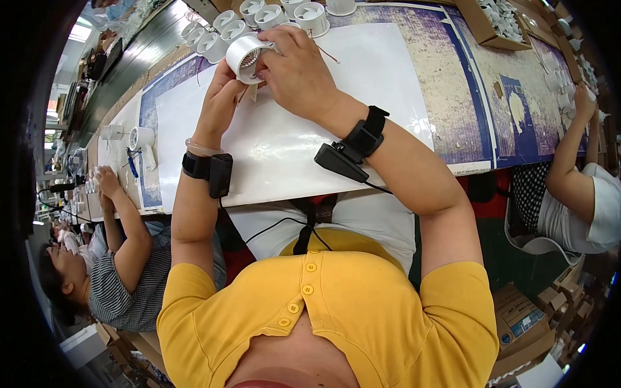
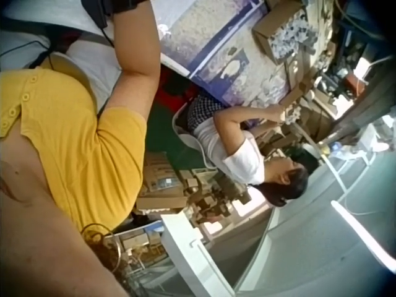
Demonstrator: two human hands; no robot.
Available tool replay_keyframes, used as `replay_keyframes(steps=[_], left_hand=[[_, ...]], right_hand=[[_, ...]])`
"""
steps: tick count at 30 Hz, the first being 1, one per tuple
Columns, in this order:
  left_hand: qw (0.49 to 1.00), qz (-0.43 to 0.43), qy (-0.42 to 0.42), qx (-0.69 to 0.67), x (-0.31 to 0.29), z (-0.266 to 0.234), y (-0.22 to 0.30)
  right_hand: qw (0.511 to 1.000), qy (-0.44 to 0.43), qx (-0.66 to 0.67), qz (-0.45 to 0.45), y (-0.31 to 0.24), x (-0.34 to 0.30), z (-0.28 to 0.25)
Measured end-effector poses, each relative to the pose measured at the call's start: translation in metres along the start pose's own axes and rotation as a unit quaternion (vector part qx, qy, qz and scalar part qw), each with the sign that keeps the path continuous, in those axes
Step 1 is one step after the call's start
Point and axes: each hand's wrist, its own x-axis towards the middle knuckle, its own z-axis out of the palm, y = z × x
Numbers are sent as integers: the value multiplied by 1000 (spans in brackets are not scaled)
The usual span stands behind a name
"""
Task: Assembling small electronic components by inserting internal wires and parts into white plastic housings at a factory workbench.
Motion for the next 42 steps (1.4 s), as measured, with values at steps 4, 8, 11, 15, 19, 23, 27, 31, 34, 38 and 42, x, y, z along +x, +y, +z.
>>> replay_keyframes(steps=[4, 8, 11, 15, 19, 23, 27, 31, 34, 38, 42], left_hand=[[999, -12, -21, -46, -1, 1, 2], [999, -10, -37, -26, -3, 1, 4], [998, -16, -52, -13, -4, 1, 5], [996, -22, -70, -58, -2, -3, 2], [994, -3, -80, -70, -3, -3, 4], [996, 13, -69, -47, -5, 1, 3], [995, 2, -82, -53, -4, -3, 0], [996, 0, -75, -46, -3, -5, 1], [995, -5, -88, -39, 0, -9, -2], [996, 7, -53, -68, 0, -2, -4], [996, 2, -60, -61, -1, -4, -4]], right_hand=[[1000, -5, -8, 0, 2, -2, 1], [1000, -20, -1, 11, 4, -2, 0], [998, -53, 12, 30, 6, -1, -2], [999, -38, -7, 26, 1, -1, -2], [999, -25, -25, 14, 3, -1, -1], [999, -31, -9, 14, 3, -1, -1], [999, -25, -20, 8, 3, -1, 0], [999, 5, -34, -32, -1, 1, -2], [998, -6, -50, -45, 0, 1, -2], [998, -21, -51, -36, -1, 0, -3], [998, -37, -42, -14, 5, 0, -4]])
